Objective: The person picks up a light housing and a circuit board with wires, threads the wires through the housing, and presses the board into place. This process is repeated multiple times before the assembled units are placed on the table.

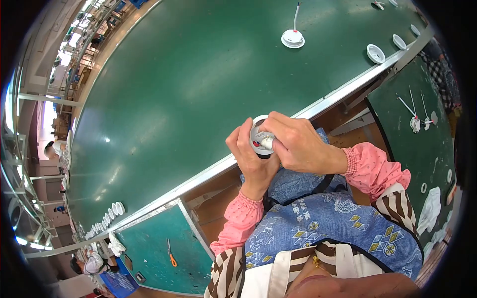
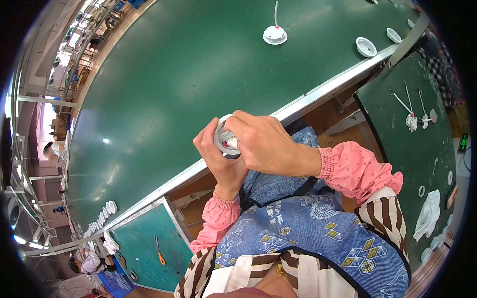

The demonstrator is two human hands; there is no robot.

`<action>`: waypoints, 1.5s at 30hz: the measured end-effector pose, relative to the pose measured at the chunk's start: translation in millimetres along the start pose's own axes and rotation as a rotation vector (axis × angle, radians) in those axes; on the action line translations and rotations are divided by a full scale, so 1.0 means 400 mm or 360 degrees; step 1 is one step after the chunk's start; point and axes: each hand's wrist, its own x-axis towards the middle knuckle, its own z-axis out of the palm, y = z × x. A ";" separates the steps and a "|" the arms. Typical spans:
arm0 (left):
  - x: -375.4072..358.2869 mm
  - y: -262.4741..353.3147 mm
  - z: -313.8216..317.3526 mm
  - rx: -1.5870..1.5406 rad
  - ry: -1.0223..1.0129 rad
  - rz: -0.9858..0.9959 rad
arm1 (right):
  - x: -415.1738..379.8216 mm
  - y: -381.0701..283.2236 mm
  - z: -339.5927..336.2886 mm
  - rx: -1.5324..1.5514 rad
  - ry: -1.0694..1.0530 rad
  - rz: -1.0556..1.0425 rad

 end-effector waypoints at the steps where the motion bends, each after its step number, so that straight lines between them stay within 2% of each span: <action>1: -0.002 0.004 0.000 -0.0016 -0.0006 -0.0029 | -0.001 -0.004 -0.001 -0.0041 0.0004 -0.0022; 8: -0.011 0.017 0.005 -0.0054 -0.0057 -0.0051 | 0.000 -0.007 -0.004 -0.0161 -0.0113 -0.0075; 14: -0.006 0.022 -0.017 -0.0138 -0.0300 -0.0084 | -0.010 0.003 -0.007 -0.0115 -0.0050 -0.0077; 17: -0.017 0.021 -0.053 -0.0351 -0.0509 -0.0270 | -0.018 0.011 -0.022 -0.0088 -0.0111 -0.0065; 21: -0.021 -0.002 -0.075 -0.1046 -0.0560 -0.0509 | -0.026 0.015 -0.043 0.0070 -0.0229 -0.0078; 24: -0.011 -0.003 -0.076 -0.0945 -0.0579 -0.0476 | -0.021 0.015 -0.051 0.0131 -0.0247 -0.0106; 27: -0.019 -0.002 -0.060 -0.0931 -0.0392 -0.0630 | -0.016 0.023 -0.062 0.0168 -0.0245 -0.0141; 30: -0.033 -0.026 -0.072 -0.0312 -0.0586 -0.0295 | -0.020 0.017 -0.068 0.0104 -0.0257 -0.0183; 31: -0.037 -0.023 -0.065 -0.0386 -0.0539 -0.0367 | -0.024 0.014 -0.068 0.0077 -0.0249 -0.0179; 34: -0.059 -0.045 -0.069 -0.0595 -0.0679 -0.0470 | -0.032 0.003 -0.066 -0.0009 -0.0213 -0.0195; 37: -0.051 -0.031 -0.091 -0.0941 -0.0824 -0.0822 | -0.034 -0.002 -0.066 -0.0082 -0.0167 -0.0213; 43: -0.059 -0.059 -0.106 -0.1121 -0.0953 -0.0912 | -0.032 0.024 -0.073 -0.0007 -0.0175 -0.0202; 45: -0.061 -0.054 -0.105 -0.1089 -0.0874 -0.0903 | -0.026 0.013 -0.095 -0.0057 -0.0114 -0.0253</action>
